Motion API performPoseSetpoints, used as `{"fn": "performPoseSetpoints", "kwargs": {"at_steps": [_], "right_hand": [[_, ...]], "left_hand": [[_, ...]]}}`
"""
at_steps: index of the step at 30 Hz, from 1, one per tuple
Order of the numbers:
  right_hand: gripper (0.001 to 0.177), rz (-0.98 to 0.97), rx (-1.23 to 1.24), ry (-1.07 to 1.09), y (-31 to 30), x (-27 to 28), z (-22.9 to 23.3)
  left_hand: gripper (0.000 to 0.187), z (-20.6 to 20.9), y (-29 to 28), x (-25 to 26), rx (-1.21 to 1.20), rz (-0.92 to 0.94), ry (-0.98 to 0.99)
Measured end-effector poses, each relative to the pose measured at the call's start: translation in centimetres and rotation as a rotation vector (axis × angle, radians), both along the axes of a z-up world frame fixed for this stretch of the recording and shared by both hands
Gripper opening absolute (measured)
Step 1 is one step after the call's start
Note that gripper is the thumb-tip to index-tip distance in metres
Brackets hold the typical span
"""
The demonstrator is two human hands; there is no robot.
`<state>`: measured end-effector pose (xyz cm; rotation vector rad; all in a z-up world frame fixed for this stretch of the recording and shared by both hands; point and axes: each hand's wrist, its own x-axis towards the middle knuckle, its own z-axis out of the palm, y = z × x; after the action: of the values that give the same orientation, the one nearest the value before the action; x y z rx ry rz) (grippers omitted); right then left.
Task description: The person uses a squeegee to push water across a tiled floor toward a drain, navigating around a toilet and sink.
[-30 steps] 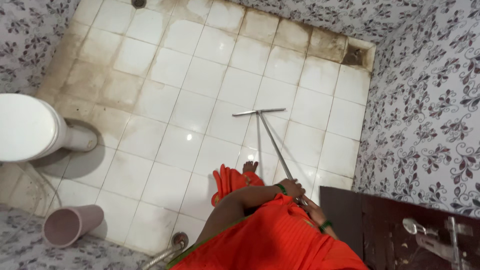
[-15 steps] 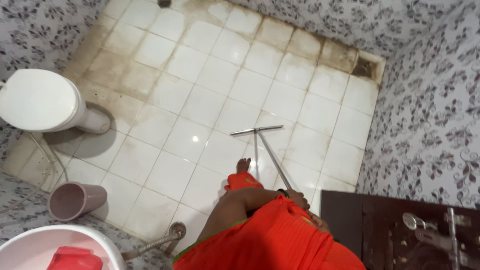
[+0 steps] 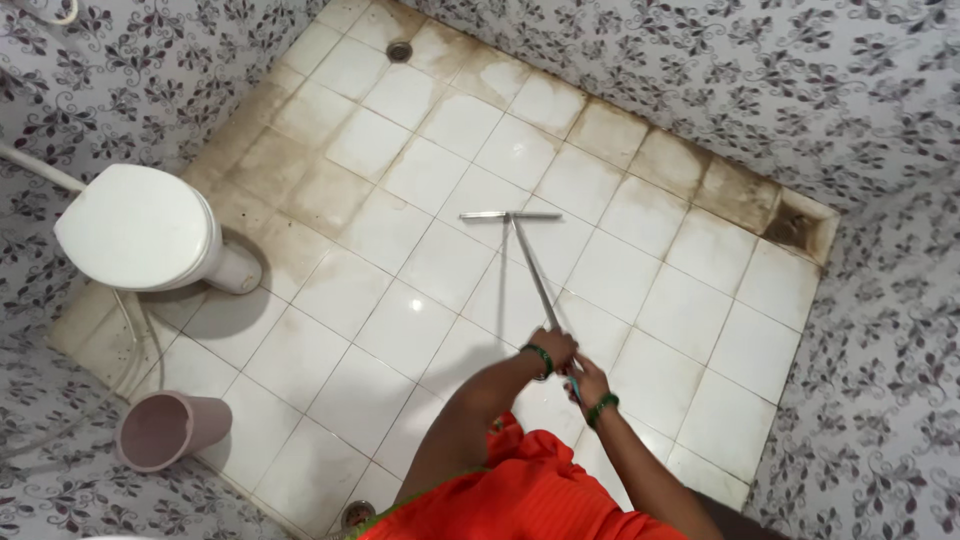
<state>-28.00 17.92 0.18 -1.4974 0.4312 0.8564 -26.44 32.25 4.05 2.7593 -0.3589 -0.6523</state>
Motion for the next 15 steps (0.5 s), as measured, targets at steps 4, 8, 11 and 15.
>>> {"fn": "performPoseSetpoints", "kwargs": {"at_steps": [4, 8, 11, 15], "right_hand": [[0.051, 0.000, 0.085, 0.050, 6.8, 6.6, 0.4], [0.054, 0.033, 0.052, 0.103, 7.9, 8.7, 0.3], [0.057, 0.027, 0.029, 0.133, 6.0, 6.9, 0.2], [0.056, 0.047, -0.031, 0.157, 1.1, 1.8, -0.1]], "left_hand": [[0.024, 0.8, 6.1, 5.0, -0.018, 0.159, 0.055], [0.027, 0.3, 7.5, 6.1, -0.047, 0.176, 0.028], [0.032, 0.0, 6.0, 4.7, -0.071, 0.157, 0.037], [0.035, -0.6, 1.9, 0.1, -0.064, 0.074, -0.014]]}}
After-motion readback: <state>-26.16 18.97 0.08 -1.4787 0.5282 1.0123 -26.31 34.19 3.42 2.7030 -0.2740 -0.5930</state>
